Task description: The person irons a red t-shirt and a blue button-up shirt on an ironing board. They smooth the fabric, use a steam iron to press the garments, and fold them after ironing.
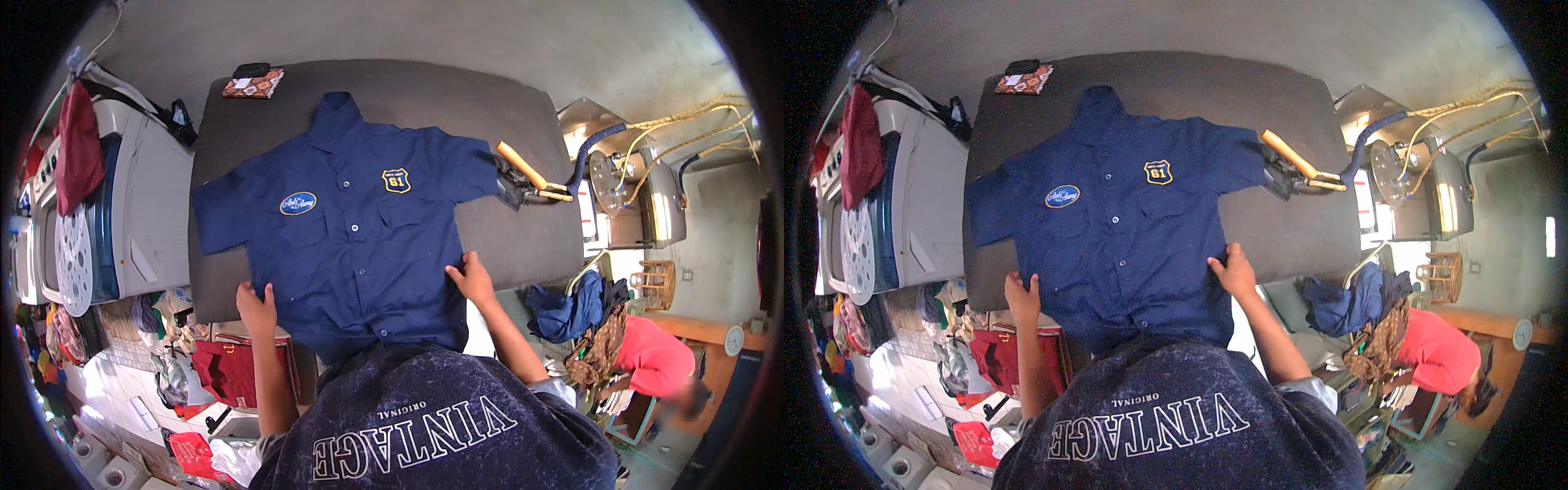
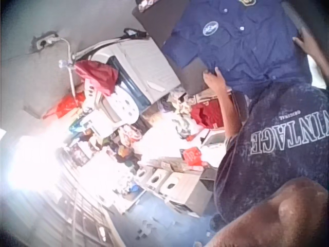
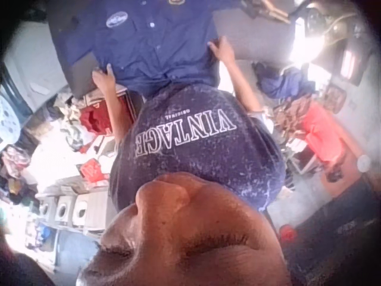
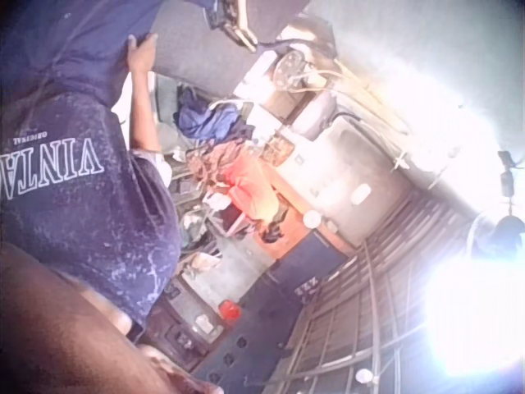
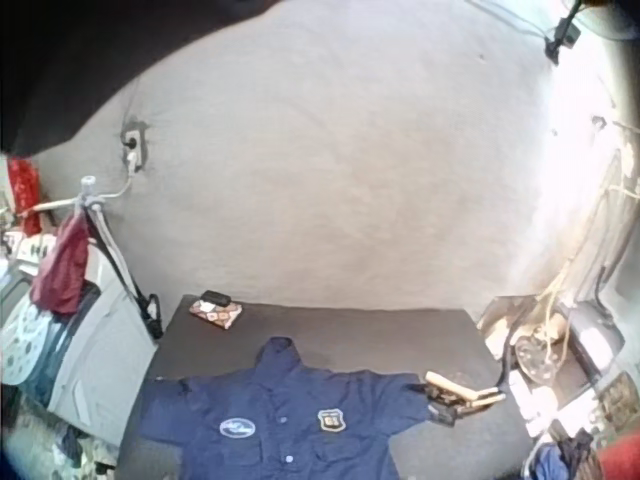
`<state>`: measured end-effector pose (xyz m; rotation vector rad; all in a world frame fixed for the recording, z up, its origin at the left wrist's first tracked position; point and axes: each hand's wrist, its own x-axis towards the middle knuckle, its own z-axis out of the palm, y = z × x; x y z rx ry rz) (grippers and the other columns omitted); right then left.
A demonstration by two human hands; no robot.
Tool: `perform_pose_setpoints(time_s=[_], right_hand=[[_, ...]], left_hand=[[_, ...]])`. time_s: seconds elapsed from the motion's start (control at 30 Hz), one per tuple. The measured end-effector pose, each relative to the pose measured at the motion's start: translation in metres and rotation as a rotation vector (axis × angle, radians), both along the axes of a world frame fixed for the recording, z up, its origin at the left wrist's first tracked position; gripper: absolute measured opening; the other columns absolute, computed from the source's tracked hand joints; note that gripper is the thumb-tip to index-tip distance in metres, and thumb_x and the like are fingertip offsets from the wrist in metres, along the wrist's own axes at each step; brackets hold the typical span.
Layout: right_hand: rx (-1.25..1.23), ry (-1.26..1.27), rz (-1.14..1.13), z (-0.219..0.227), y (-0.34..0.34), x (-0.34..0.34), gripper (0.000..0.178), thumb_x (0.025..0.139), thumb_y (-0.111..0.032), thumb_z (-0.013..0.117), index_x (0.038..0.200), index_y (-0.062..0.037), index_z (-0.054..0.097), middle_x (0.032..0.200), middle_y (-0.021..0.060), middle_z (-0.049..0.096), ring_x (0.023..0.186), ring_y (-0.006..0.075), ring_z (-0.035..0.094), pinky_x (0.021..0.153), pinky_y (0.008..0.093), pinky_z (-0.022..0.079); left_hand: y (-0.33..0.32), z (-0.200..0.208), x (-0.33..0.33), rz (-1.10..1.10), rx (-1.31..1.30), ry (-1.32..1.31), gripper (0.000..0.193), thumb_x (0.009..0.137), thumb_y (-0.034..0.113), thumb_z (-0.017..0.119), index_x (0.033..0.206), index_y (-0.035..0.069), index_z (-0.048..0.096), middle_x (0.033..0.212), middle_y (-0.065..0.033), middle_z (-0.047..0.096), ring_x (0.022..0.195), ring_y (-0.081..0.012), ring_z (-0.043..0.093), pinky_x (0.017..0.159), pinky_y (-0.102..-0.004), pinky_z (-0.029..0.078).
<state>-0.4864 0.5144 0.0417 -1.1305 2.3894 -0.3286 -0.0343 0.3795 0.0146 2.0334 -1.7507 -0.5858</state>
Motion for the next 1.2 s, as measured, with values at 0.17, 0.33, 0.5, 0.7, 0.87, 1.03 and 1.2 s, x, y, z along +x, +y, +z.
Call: perform_pose_setpoints(time_s=[0.17,0.33,0.5,0.7,0.87,1.03,1.2], right_hand=[[0.187,-0.117,0.222,0.014,0.003,-0.009,0.038,0.080,-0.029,0.071,0.102,0.0011,0.061,0.095,0.0224,0.067,0.092,0.0396,0.064,0.079,0.0462,0.049],[0.642,-0.166,0.525,0.032,0.039,-0.028,0.044,0.076,-0.034,0.073,0.109,-0.0076,0.062,0.100,0.0206,0.068,0.093,0.0387,0.065,0.077,0.0486,0.050],[0.062,-0.076,0.397,0.102,-0.097,0.042,0.037,0.091,-0.033,0.057,0.125,-0.0183,0.051,0.095,0.0208,0.067,0.092,0.0411,0.064,0.076,0.0504,0.050],[-0.243,-0.085,0.582,0.076,-0.291,0.114,0.035,0.097,-0.037,0.047,0.122,-0.0148,0.058,0.094,0.0219,0.067,0.089,0.0412,0.063,0.078,0.0496,0.049],[-0.230,-0.016,0.428,0.056,-0.302,0.107,0.023,0.088,-0.030,0.060,0.092,-0.0076,0.066,0.085,0.0200,0.068,0.080,0.0404,0.066,0.072,0.0474,0.052],[-0.413,-0.555,0.170,0.008,-0.256,0.066,0.014,0.078,0.000,0.064,0.089,-0.0040,0.056,0.068,0.0050,0.061,0.062,0.0167,0.061,0.059,0.0310,0.045],[-0.226,-1.478,-0.307,-0.005,-0.252,0.037,0.032,0.090,-0.002,0.062,0.116,-0.0099,0.047,0.098,0.0066,0.062,0.087,0.0157,0.062,0.073,0.0308,0.052]], left_hand=[[0.007,-0.019,0.041,-0.242,0.066,0.078,0.028,0.087,0.022,0.064,0.100,-0.001,0.057,0.084,-0.0238,0.063,0.085,-0.0464,0.060,0.075,-0.0495,0.046],[0.032,0.033,0.071,-0.350,0.555,-0.324,0.032,0.085,0.017,0.062,0.111,-0.001,0.056,0.100,-0.0253,0.062,0.099,-0.0447,0.058,0.080,-0.0497,0.048],[-0.060,0.091,-0.048,-0.244,0.102,0.093,0.031,0.096,0.016,0.049,0.126,0.010,0.053,0.101,-0.0273,0.063,0.095,-0.0463,0.059,0.078,-0.0506,0.047],[-0.202,0.065,-0.192,-0.455,0.090,0.086,0.043,0.098,0.026,0.040,0.140,0.019,0.043,0.104,-0.0261,0.065,0.098,-0.0459,0.061,0.090,-0.0521,0.046],[-0.213,0.066,-0.216,-0.294,0.171,-0.100,0.033,0.096,0.031,0.047,0.092,0.002,0.063,0.100,-0.0211,0.067,0.095,-0.0402,0.064,0.083,-0.0490,0.050],[-0.171,0.064,-0.199,-0.301,-0.176,0.171,0.014,0.089,0.011,0.061,0.081,0.001,0.055,0.077,-0.0124,0.058,0.070,-0.0312,0.056,0.072,-0.0370,0.048],[-0.157,0.048,-0.171,0.021,0.000,0.986,0.012,0.090,0.005,0.063,0.098,0.002,0.055,0.088,0.0004,0.058,0.081,-0.0064,0.051,0.075,-0.0209,0.043]])
